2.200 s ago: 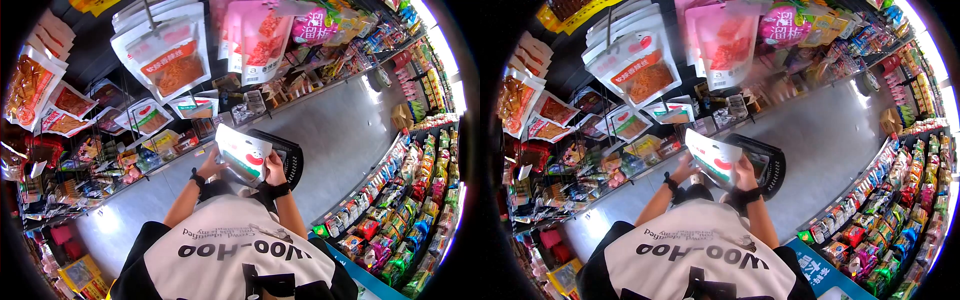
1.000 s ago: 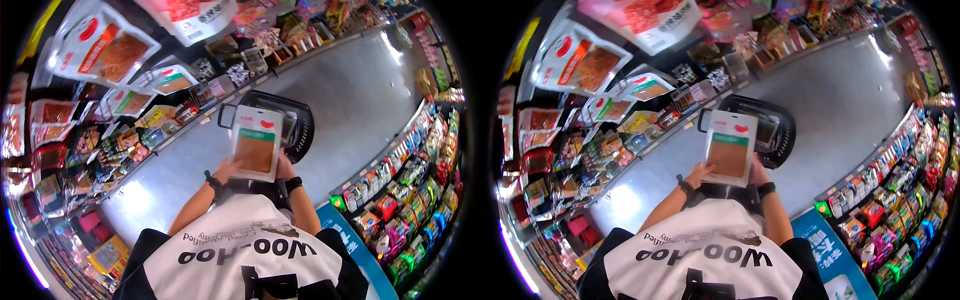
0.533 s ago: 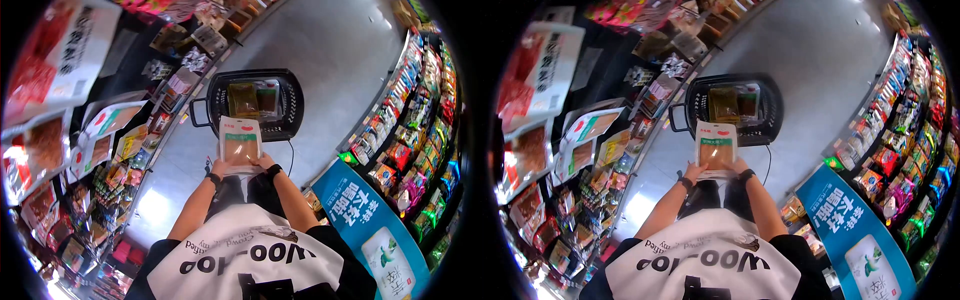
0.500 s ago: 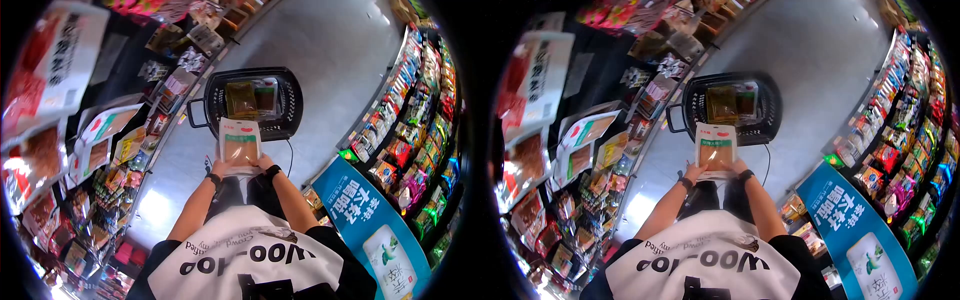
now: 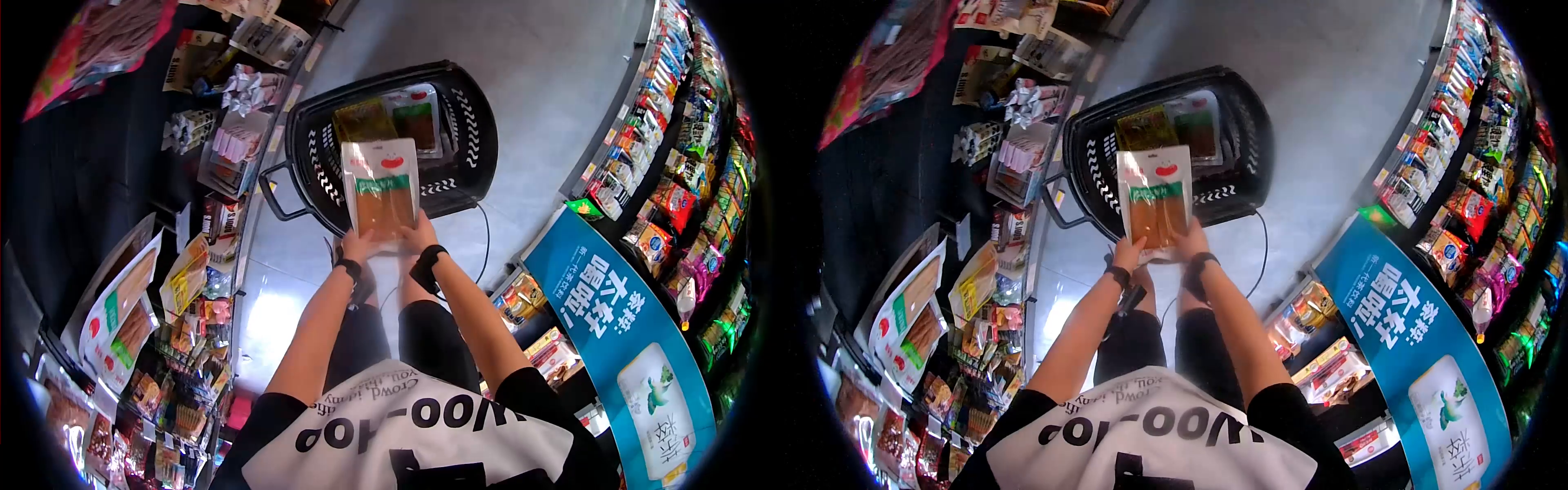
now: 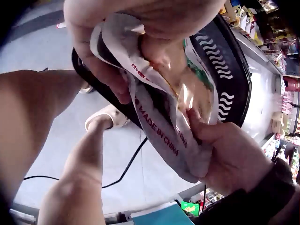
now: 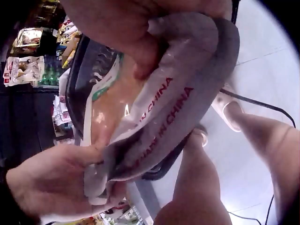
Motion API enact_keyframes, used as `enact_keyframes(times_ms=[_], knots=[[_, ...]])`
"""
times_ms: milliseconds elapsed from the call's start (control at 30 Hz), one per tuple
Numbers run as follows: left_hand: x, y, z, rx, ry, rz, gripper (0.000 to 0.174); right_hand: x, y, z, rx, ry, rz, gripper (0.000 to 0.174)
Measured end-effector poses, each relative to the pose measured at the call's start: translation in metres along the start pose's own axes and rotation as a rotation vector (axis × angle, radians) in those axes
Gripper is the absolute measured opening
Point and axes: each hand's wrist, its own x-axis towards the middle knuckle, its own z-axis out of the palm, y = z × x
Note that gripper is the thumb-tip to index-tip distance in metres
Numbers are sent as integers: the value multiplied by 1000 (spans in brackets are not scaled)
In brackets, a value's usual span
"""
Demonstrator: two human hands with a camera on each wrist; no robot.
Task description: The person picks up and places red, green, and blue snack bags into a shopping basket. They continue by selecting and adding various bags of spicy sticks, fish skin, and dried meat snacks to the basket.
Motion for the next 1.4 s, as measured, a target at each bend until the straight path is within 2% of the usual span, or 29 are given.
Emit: enact_keyframes(times_ms=[33, 100, 167, 267, 300, 333, 400, 433, 500, 567, 600, 667, 800, 867, 900, 933, 1000, 1067, 1133, 1200, 1267, 1333, 1400], knots=[[-1, 22, 0, -81, 37, -22, 39, 9, -5, 0, 33, 8, -12, 43], [20, 25, 5, -30, 109, 4, 39, 24, -18, 0, 9, 34, -44, 43], [54, 2, 14, 226, 167, 107, 40, 41, -29, 2, -112, 67, -90, 47], [92, -11, 20, 374, 145, 93, 43, 79, -16, 12, -116, 94, -200, 47], [101, -12, 21, 272, 147, 180, 45, 83, -31, 8, 111, 14, -131, 46], [111, -10, 21, 309, 157, 171, 46, 90, -31, 11, 57, 57, -195, 46], [121, 7, 14, 536, 136, 31, 49, 106, -29, 17, -49, 149, -327, 46], [132, 4, 13, 518, 110, -19, 53, 114, -21, 19, -188, 128, -351, 57], [143, -1, 8, 522, 67, -52, 47, 131, -9, 27, -331, 50, -153, 68], [137, 14, -4, 639, -24, -160, 38, 145, -8, 36, -534, -33, 83, 84], [132, 14, -6, 678, -29, -130, 38, 146, -6, 39, -666, -28, 51, 84], [125, 22, -14, 756, -30, -50, 37, 147, -9, 38, -683, 34, -67, 54], [90, 42, -27, 850, -111, 90, 32, 124, -19, 17, -700, 37, -250, 50], [79, 40, -27, 866, -112, 105, 31, 105, -30, -2, -723, 11, -298, 48], [65, 53, -28, 829, -111, 71, 32, 94, -36, -14, -694, -22, -285, 52], [60, 49, -28, 789, -83, 137, 30, 84, -37, -27, -665, -55, -273, 58], [42, 53, -27, 717, -71, 191, 29, 74, -29, -50, -643, -35, -333, 54], [16, 70, -28, 636, 7, 241, 28, 44, -33, -78, -619, 65, -419, 49], [-6, 80, -37, 677, -30, 449, 26, 22, -34, -103, -604, 94, -399, 48], [-25, 93, -46, 776, -27, 501, 23, 6, -29, -124, -621, 132, -372, 45], [-40, 92, -53, 890, 41, 579, 21, 3, -9, -138, -607, 143, -392, 39], [-80, 109, -70, 869, 161, 648, 20, -28, -21, -153, -536, 184, -389, 32], [-95, 107, -78, 708, 266, 473, 21, -32, -3, -158, -497, 204, -436, 29]])
